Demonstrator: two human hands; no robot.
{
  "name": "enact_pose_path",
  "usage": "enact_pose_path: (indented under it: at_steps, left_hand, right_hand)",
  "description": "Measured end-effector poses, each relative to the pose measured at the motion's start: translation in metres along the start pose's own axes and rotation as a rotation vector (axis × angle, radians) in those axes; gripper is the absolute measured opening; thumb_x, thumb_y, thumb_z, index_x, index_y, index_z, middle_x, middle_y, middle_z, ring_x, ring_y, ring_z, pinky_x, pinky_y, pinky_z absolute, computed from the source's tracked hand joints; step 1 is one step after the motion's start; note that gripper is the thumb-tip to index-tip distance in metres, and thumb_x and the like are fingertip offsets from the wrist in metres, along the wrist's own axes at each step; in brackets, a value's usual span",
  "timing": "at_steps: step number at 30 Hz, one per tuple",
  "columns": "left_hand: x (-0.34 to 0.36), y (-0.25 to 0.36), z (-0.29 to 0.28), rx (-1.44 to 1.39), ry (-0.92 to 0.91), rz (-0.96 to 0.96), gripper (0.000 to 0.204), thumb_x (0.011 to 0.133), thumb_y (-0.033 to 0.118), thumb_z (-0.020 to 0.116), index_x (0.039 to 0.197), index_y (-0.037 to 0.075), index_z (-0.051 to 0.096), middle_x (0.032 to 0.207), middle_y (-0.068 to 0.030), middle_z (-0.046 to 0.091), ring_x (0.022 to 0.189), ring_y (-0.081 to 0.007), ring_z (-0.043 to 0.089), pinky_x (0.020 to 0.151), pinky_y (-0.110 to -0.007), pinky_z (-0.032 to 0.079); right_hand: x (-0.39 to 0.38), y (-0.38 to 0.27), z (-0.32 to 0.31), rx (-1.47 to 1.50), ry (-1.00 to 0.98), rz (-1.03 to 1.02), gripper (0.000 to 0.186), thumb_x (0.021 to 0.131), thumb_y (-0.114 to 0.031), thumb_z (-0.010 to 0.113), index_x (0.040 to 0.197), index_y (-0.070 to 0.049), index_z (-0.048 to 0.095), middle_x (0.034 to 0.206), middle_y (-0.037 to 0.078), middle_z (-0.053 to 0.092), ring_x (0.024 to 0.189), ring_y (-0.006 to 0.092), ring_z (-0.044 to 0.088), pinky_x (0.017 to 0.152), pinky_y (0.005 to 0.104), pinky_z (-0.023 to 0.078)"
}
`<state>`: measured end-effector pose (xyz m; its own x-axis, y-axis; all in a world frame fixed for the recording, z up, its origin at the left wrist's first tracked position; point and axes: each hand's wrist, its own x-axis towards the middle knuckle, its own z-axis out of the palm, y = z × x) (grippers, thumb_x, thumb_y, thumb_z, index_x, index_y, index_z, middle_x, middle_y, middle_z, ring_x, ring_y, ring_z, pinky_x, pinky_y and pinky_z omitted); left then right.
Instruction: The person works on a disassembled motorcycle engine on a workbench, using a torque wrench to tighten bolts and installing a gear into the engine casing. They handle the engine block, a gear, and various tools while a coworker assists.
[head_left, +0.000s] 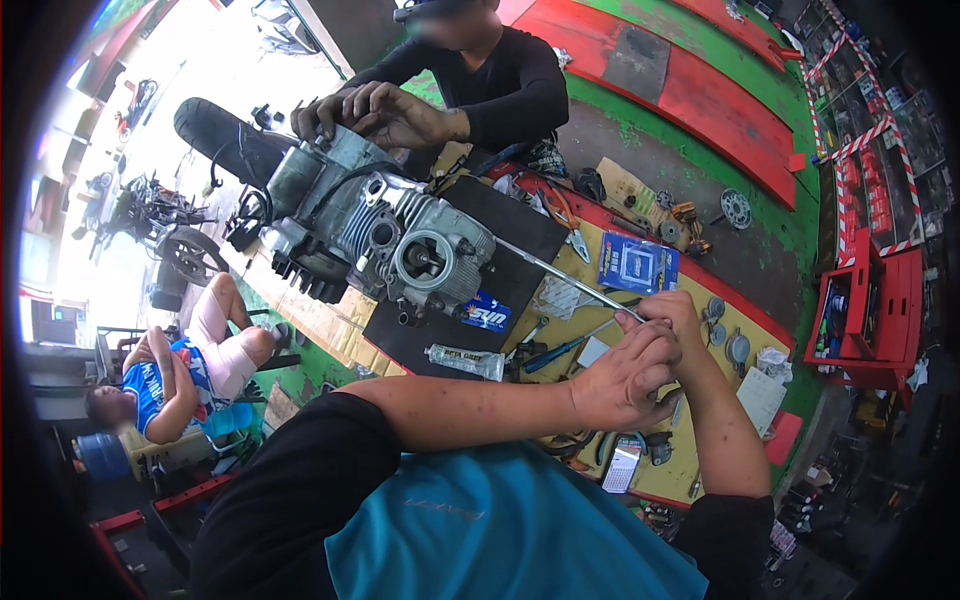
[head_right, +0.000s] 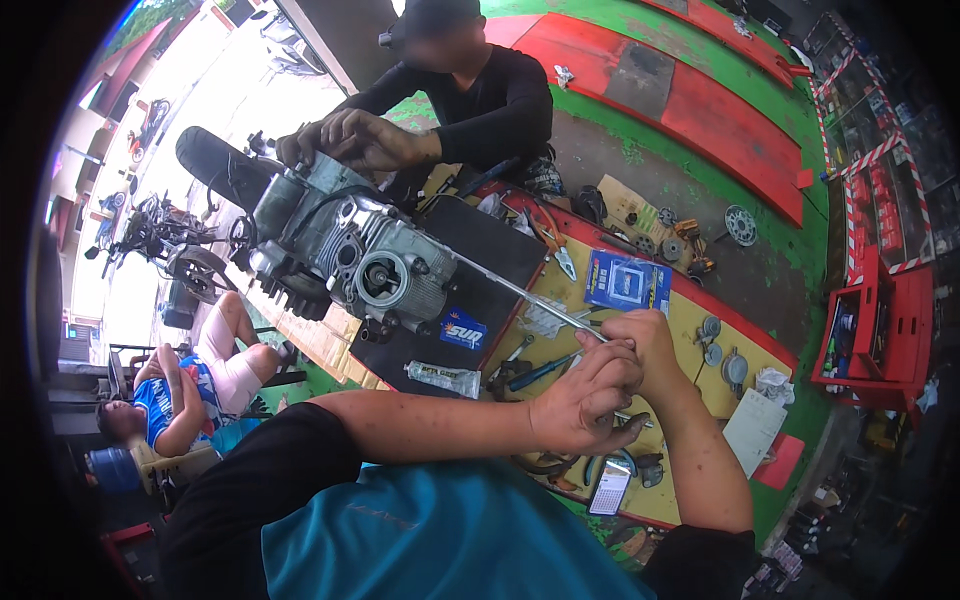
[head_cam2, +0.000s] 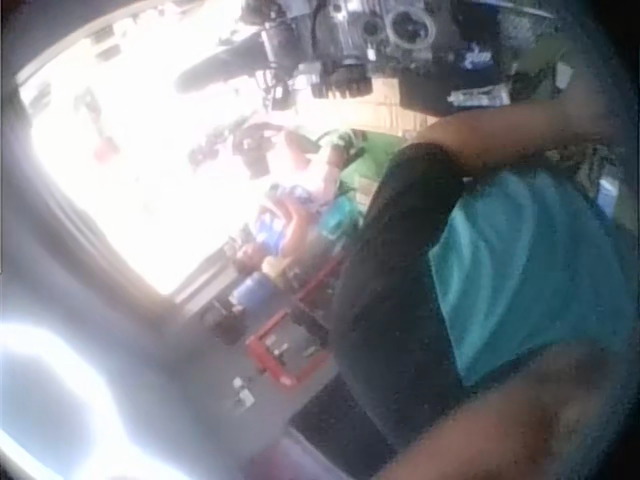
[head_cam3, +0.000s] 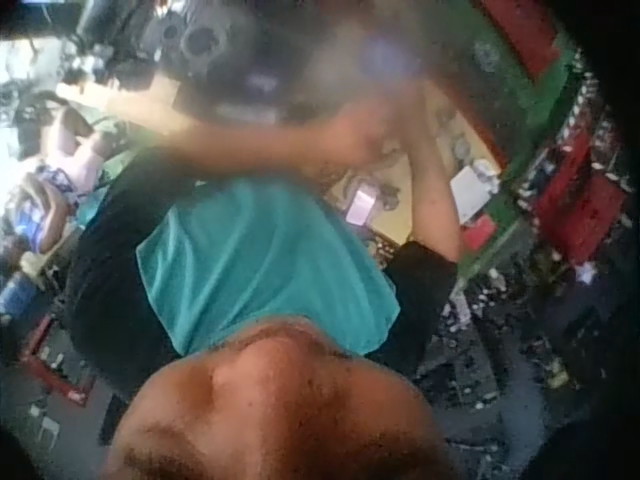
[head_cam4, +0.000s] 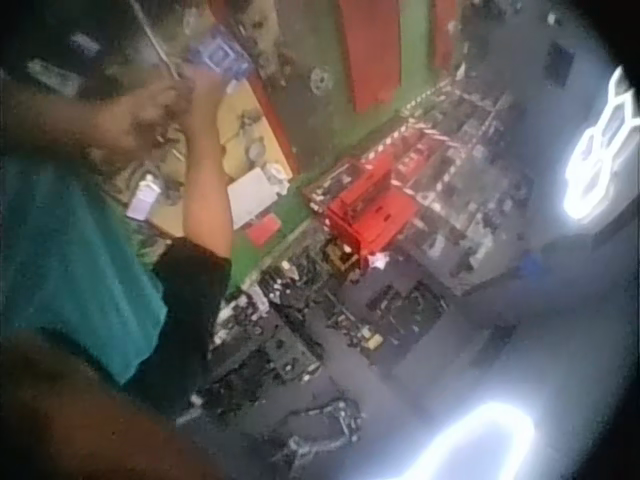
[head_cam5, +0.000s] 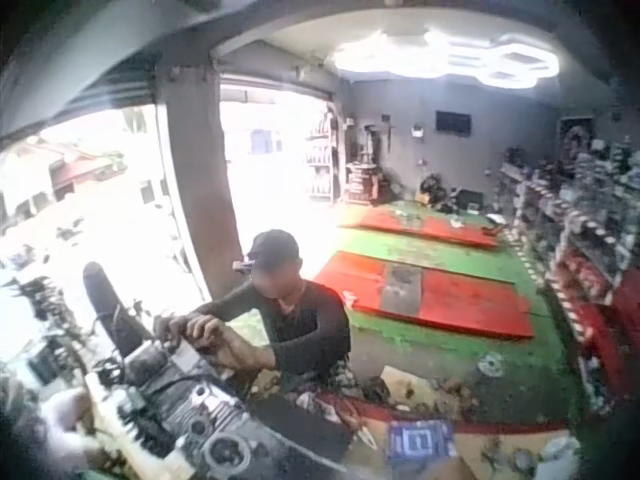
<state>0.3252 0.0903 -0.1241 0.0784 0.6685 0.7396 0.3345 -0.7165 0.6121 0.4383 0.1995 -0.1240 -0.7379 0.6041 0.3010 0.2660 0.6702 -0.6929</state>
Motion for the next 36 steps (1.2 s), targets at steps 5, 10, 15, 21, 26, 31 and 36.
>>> enact_pose_path:
  at_steps: [5, 10, 15, 21, 26, 31, 36]
  left_hand:
    - [0.014, 0.006, 0.0, 0.064, 0.009, -0.091, 0.063, 0.074, 0.002, 0.083, 0.11, 0.007, 0.032, 0.105, -0.0178, 0.052, 0.102, -0.0411, 0.058, 0.086, -0.055, 0.047]
    - [0.025, 0.012, 0.0, 0.11, 0.016, -0.153, 0.054, 0.081, 0.002, 0.078, 0.111, 0.003, 0.032, 0.104, -0.0188, 0.052, 0.097, -0.0417, 0.057, 0.085, -0.056, 0.045]
    - [0.035, 0.011, -0.003, 0.134, -0.017, -0.22, 0.055, 0.081, 0.004, 0.076, 0.115, -0.001, 0.033, 0.105, -0.0218, 0.053, 0.097, -0.0438, 0.057, 0.086, -0.056, 0.046]
    - [0.042, 0.013, -0.004, 0.102, -0.064, -0.29, 0.057, 0.079, 0.003, 0.077, 0.117, -0.003, 0.035, 0.105, -0.022, 0.052, 0.095, -0.0422, 0.057, 0.085, -0.052, 0.047]
    - [0.047, 0.021, -0.022, -0.075, -0.036, -0.228, 0.059, 0.079, 0.003, 0.079, 0.119, -0.003, 0.037, 0.101, -0.0187, 0.049, 0.089, -0.036, 0.055, 0.081, -0.047, 0.047]
    - [0.046, 0.027, -0.02, -0.166, -0.01, -0.302, 0.058, 0.079, 0.002, 0.08, 0.12, -0.003, 0.039, 0.103, -0.0178, 0.05, 0.089, -0.0335, 0.056, 0.081, -0.043, 0.049]
    - [0.047, 0.02, -0.006, -0.07, 0.046, -0.308, 0.055, 0.081, 0.001, 0.079, 0.118, -0.004, 0.039, 0.1, -0.0201, 0.053, 0.091, -0.038, 0.058, 0.082, -0.044, 0.05]
  right_hand:
    - [-0.008, 0.0, 0.013, 0.05, 0.117, 0.072, 0.052, 0.082, -0.012, 0.084, 0.054, -0.007, 0.04, 0.052, 0.008, 0.033, 0.05, 0.0219, 0.029, 0.046, 0.0383, 0.027]
    - [-0.017, 0.004, 0.023, -0.024, 0.204, 0.134, 0.039, 0.084, -0.011, 0.086, 0.061, -0.008, 0.054, 0.057, 0.004, 0.051, 0.052, 0.0209, 0.043, 0.051, 0.0341, 0.036]
    - [-0.018, -0.007, 0.029, -0.099, 0.371, -0.089, 0.029, 0.084, -0.01, 0.086, 0.07, -0.006, 0.061, 0.07, 0.003, 0.06, 0.061, 0.0194, 0.054, 0.058, 0.0324, 0.044]
    - [-0.02, -0.01, 0.016, 0.012, 0.152, 0.132, 0.027, 0.083, -0.009, 0.086, 0.073, -0.005, 0.061, 0.069, 0.003, 0.061, 0.062, 0.0179, 0.057, 0.058, 0.0327, 0.047]
    - [-0.016, -0.008, 0.004, 0.036, -0.065, 0.282, 0.026, 0.082, -0.009, 0.086, 0.075, -0.003, 0.062, 0.068, 0.003, 0.061, 0.063, 0.0166, 0.059, 0.059, 0.0329, 0.05]
    - [-0.019, 0.002, -0.008, 0.364, -0.108, 0.342, 0.032, 0.081, -0.009, 0.086, 0.073, -0.002, 0.056, 0.066, 0.002, 0.058, 0.07, 0.0131, 0.06, 0.063, 0.0307, 0.052]
    - [-0.026, -0.016, 0.0, 0.309, 0.033, 0.329, 0.032, 0.081, -0.01, 0.086, 0.079, -0.003, 0.055, 0.068, 0.002, 0.057, 0.07, 0.0134, 0.06, 0.064, 0.0312, 0.053]
